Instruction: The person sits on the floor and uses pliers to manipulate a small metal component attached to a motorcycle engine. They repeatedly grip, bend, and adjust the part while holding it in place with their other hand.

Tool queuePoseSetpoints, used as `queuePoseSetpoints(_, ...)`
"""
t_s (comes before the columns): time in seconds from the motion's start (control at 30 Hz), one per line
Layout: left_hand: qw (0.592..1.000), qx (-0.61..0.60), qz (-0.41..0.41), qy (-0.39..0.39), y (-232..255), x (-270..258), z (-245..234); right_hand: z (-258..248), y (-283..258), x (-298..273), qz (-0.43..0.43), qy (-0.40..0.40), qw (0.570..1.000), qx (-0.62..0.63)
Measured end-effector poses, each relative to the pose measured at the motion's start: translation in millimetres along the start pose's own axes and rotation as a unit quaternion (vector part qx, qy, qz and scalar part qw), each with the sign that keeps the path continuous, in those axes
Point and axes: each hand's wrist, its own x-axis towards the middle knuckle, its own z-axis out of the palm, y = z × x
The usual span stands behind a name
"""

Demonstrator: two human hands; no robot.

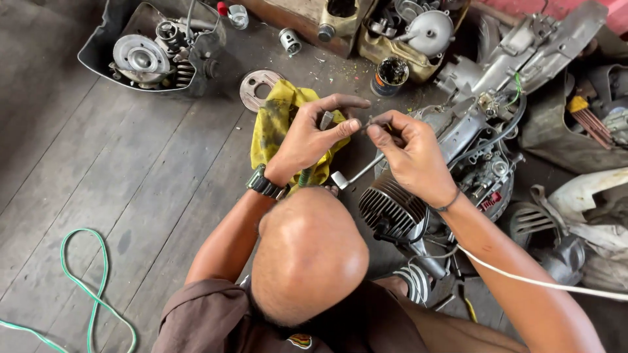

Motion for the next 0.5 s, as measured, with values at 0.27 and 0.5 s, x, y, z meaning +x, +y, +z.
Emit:
queuePoseSetpoints(0.27, 0.998, 0.042, 0.016, -0.048, 27.4, -15.4, -14.4, 15.7, 1.0, -5.1, -0.004, -0.030, 0.999, -0.032)
queuePoseSetpoints(0.5, 0.989, 0.141, 0.039, -0.035, 28.8, -29.7, -39.6, 38.8, 11.3, -14.0, -0.032, -0.028, 0.998, -0.037)
